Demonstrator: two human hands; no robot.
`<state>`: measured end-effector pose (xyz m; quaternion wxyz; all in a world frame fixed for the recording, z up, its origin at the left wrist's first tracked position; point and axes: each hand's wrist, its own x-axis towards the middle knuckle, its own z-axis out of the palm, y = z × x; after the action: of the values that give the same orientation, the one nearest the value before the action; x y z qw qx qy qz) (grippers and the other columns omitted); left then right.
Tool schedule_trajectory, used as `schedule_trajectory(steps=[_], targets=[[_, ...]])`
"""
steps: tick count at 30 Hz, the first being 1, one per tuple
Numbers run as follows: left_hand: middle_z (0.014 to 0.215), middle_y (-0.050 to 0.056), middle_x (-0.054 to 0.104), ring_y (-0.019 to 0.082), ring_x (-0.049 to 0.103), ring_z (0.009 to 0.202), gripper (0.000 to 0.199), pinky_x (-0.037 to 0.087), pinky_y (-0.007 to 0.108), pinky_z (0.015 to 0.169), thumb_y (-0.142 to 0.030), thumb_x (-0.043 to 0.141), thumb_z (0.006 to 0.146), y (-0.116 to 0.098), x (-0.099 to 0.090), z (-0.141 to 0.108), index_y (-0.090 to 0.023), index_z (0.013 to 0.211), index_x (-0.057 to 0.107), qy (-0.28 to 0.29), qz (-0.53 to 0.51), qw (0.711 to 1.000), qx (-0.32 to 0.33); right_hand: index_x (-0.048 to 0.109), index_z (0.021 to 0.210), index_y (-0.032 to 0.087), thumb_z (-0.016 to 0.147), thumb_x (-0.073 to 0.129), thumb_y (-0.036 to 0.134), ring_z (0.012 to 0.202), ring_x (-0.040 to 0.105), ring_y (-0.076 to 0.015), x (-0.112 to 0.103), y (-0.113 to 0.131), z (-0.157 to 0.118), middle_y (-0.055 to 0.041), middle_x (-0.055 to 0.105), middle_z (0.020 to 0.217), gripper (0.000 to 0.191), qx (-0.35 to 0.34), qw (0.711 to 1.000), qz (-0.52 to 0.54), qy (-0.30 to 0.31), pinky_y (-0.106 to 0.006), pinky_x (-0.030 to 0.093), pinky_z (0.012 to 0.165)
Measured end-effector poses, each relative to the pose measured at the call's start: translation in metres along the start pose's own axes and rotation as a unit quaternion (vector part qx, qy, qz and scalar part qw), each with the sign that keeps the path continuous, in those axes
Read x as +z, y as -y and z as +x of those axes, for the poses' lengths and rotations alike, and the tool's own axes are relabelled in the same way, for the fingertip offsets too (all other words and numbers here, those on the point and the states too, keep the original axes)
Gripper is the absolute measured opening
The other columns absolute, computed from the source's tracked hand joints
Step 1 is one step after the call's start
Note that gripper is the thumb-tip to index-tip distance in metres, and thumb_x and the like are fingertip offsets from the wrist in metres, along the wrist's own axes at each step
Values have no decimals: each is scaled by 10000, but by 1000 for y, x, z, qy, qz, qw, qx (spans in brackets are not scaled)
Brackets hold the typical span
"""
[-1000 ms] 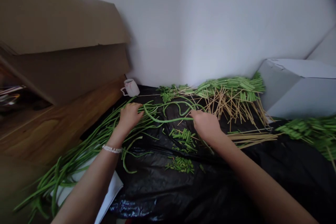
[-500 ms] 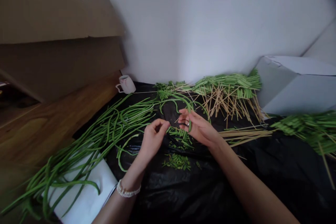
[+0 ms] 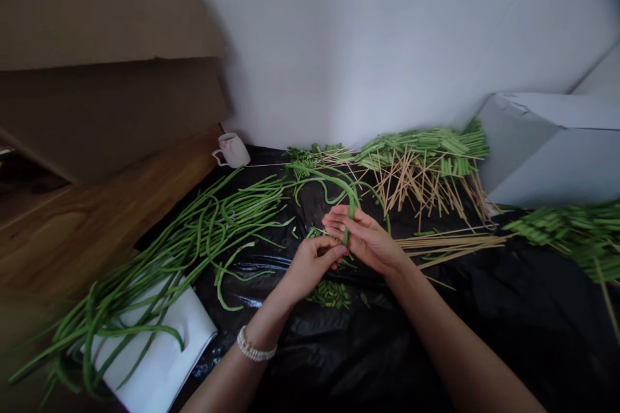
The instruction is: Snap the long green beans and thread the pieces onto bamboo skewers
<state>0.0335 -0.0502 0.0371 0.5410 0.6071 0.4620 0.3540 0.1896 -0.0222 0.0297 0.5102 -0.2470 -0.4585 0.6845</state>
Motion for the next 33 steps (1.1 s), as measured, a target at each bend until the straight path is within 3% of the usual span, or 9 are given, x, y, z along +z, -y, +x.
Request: schedule_trajectory(steps=[3, 6, 11, 15, 20, 26, 29, 33], targets=[[611, 7, 633, 125, 532, 546, 193, 421, 254, 558, -354, 709, 749, 4, -4, 0, -171, 689, 704, -56, 2, 998, -11, 678, 1056, 223, 819, 679, 349, 836, 645, -158, -7, 3, 0, -35, 695, 938, 269, 17, 991, -125, -30, -312, 520, 762], [638, 19, 659, 121, 547, 556, 193, 432, 248, 557, -358, 733, 731, 8, -11, -1, -167, 708, 725, -84, -23, 996, -29, 683, 970, 195, 794, 697, 351, 638, 586, -119, -12, 5, 1, -13, 678, 822, 236, 22, 983, -180, -38, -261, 467, 587], [728, 41, 677, 85, 565, 607, 288, 447, 197, 573, -391, 789, 695, 7, -22, -2, -131, 812, 742, -23, -184, 975, -120, 679, 903, 178, 827, 660, 325, 692, 608, -134, -7, 9, 1, -17, 667, 780, 166, -11, 984, -179, -16, -299, 504, 704], [732, 36, 646, 54, 545, 602, 314, 412, 151, 542, -366, 795, 701, 5, -27, 0, -103, 863, 740, -8, -220, 963, -158, 687, 898, 187, 836, 650, 322, 692, 609, -138, -6, 10, 1, -11, 661, 757, 153, -16, 981, -191, -8, -298, 504, 704], [632, 12, 576, 36, 446, 466, 293, 250, 158, 408, -359, 699, 755, 1, -26, 2, -81, 844, 718, 44, -191, 967, -165, 695, 920, 192, 855, 640, 325, 713, 611, -138, -7, 8, -1, -15, 667, 780, 159, -14, 979, -204, 7, -296, 493, 718], [538, -39, 461, 23, 264, 396, 211, 106, 200, 396, -303, 570, 745, 0, -24, 3, -106, 721, 642, 72, -170, 969, -163, 703, 927, 193, 858, 641, 319, 712, 604, -137, -4, 9, -3, -7, 662, 745, 157, -5, 976, -214, 28, -291, 479, 726], [504, -67, 384, 41, 206, 392, 211, 90, 228, 408, -321, 515, 743, 7, -23, 5, -142, 660, 591, 42, -120, 982, -138, 710, 941, 201, 854, 649, 309, 731, 618, -141, -3, 7, -4, -8, 679, 762, 152, -2, 977, -212, 28, -295, 486, 742], [474, -53, 346, 77, 285, 465, 217, 179, 245, 465, -266, 481, 713, 14, -23, 7, -164, 523, 509, -74, 79, 992, -59, 729, 918, 214, 829, 678, 317, 792, 649, -158, -2, 2, -3, -27, 714, 872, 145, 1, 978, -205, 34, -323, 508, 786]])
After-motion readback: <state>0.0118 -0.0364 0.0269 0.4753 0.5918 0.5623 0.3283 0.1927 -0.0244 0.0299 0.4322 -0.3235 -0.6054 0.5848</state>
